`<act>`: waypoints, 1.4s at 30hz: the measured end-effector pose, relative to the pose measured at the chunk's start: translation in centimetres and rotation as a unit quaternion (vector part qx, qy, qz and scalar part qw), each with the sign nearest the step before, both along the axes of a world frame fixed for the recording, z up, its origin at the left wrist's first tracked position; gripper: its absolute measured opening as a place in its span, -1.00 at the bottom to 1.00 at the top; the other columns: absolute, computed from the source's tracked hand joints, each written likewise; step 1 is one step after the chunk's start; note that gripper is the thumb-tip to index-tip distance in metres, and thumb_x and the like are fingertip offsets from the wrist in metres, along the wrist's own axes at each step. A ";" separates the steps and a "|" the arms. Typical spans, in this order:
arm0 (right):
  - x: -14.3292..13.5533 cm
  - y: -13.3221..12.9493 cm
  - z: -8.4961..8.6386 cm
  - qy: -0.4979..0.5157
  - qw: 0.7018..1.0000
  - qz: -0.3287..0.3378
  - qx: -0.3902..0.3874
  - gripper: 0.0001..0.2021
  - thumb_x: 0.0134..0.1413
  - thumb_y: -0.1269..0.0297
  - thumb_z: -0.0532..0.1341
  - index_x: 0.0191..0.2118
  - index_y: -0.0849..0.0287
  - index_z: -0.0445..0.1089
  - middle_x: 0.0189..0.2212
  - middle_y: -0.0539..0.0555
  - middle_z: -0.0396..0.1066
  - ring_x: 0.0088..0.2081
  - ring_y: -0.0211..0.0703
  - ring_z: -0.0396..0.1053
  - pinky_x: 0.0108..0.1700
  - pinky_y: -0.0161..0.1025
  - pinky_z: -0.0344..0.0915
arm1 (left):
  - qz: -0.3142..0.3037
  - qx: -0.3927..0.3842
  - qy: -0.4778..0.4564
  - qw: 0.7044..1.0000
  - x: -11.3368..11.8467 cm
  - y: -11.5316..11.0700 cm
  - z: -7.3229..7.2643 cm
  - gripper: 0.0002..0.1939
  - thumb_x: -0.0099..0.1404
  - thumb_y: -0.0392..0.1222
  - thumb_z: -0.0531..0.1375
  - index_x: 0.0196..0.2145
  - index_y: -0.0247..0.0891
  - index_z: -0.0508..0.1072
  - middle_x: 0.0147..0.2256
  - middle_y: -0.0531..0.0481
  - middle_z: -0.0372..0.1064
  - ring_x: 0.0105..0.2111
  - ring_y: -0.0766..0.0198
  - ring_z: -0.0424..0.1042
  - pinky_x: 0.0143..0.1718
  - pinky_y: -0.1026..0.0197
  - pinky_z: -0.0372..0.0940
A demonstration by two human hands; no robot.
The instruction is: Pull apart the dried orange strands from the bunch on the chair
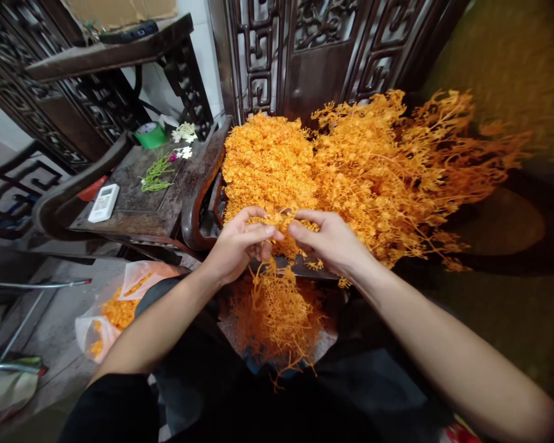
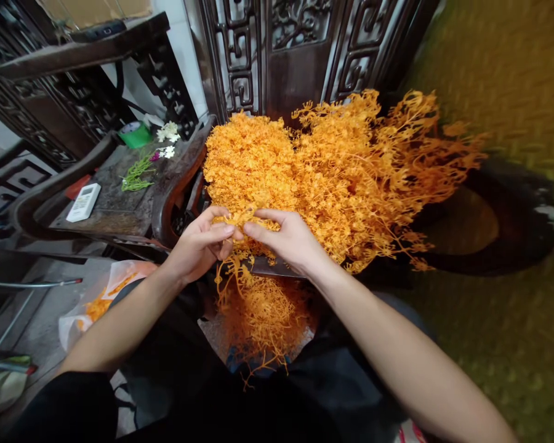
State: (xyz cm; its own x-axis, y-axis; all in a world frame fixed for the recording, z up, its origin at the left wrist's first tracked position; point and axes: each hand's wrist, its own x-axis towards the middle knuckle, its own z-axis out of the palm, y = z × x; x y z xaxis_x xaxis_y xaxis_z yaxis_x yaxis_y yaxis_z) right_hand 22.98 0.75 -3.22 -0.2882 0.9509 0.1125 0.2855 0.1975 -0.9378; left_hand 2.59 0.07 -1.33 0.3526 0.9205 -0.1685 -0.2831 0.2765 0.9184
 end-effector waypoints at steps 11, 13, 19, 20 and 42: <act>-1.6 -0.9 1.4 -0.010 0.999 -0.022 0.028 -0.59 0.21 -0.14 0.27 -0.23 0.17 0.48 -0.37 0.06 0.50 -0.37 -0.16 0.40 -0.32 -0.21 0.29 | 0.044 0.158 0.188 0.969 -0.4 -1.3 -0.7 -0.70 0.22 -0.10 0.41 -0.19 -0.22 0.42 -0.38 0.07 0.45 -0.55 0.42 0.41 -0.54 0.33 0.23; -1.3 -0.8 1.5 -0.052 0.997 0.001 0.053 -0.63 0.24 -0.10 0.26 -0.27 0.16 0.46 -0.38 0.05 0.49 -0.33 -0.13 0.42 -0.29 -0.20 0.28 | 0.020 0.126 0.153 0.980 -0.5 -1.1 -0.2 -0.68 0.27 -0.05 0.37 -0.14 -0.20 0.38 -0.39 0.11 0.40 -0.59 0.46 0.34 -0.57 0.34 0.17; -0.5 -0.7 1.2 -0.228 0.954 0.036 0.190 -0.73 0.29 0.18 0.19 -0.44 0.13 0.27 -0.44 0.09 0.36 -0.39 -0.11 0.32 -0.31 -0.16 0.18 | -0.001 0.201 0.276 0.940 -1.0 -0.5 -0.2 -0.73 0.33 0.00 0.31 -0.38 -0.26 0.49 -0.55 0.12 0.24 -0.57 0.42 0.11 -0.55 0.29 0.00; -0.3 -0.7 1.2 -0.238 0.949 0.032 0.202 -0.76 0.27 0.23 0.17 -0.44 0.13 0.26 -0.43 0.10 0.36 -0.38 -0.10 0.33 -0.30 -0.15 0.19 | 0.011 0.218 0.293 0.931 -1.1 -0.5 -0.3 -0.72 0.33 -0.01 0.31 -0.42 -0.26 0.48 -0.56 0.12 0.21 -0.56 0.41 0.09 -0.53 0.28 -0.02; -0.6 0.6 0.9 -0.424 0.880 -0.084 0.198 -0.83 0.09 0.38 0.17 -0.25 0.27 0.49 -0.31 0.25 0.49 -0.44 -0.07 0.37 -0.41 -0.15 0.06 | 0.048 0.371 0.414 0.830 -0.3 -0.4 1.5 -0.65 0.37 -0.15 0.23 -0.58 -0.24 0.43 -0.61 0.09 0.21 -0.56 0.37 0.12 -0.42 0.19 0.00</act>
State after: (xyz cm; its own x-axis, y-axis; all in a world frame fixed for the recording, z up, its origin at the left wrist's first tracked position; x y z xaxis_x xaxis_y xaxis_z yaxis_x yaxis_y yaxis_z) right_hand 22.38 1.35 -2.34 -0.2869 0.9229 0.2566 0.9059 0.3485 -0.2406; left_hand 2.30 -0.30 0.19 0.3182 0.8963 0.3089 0.5427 -0.4394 0.7158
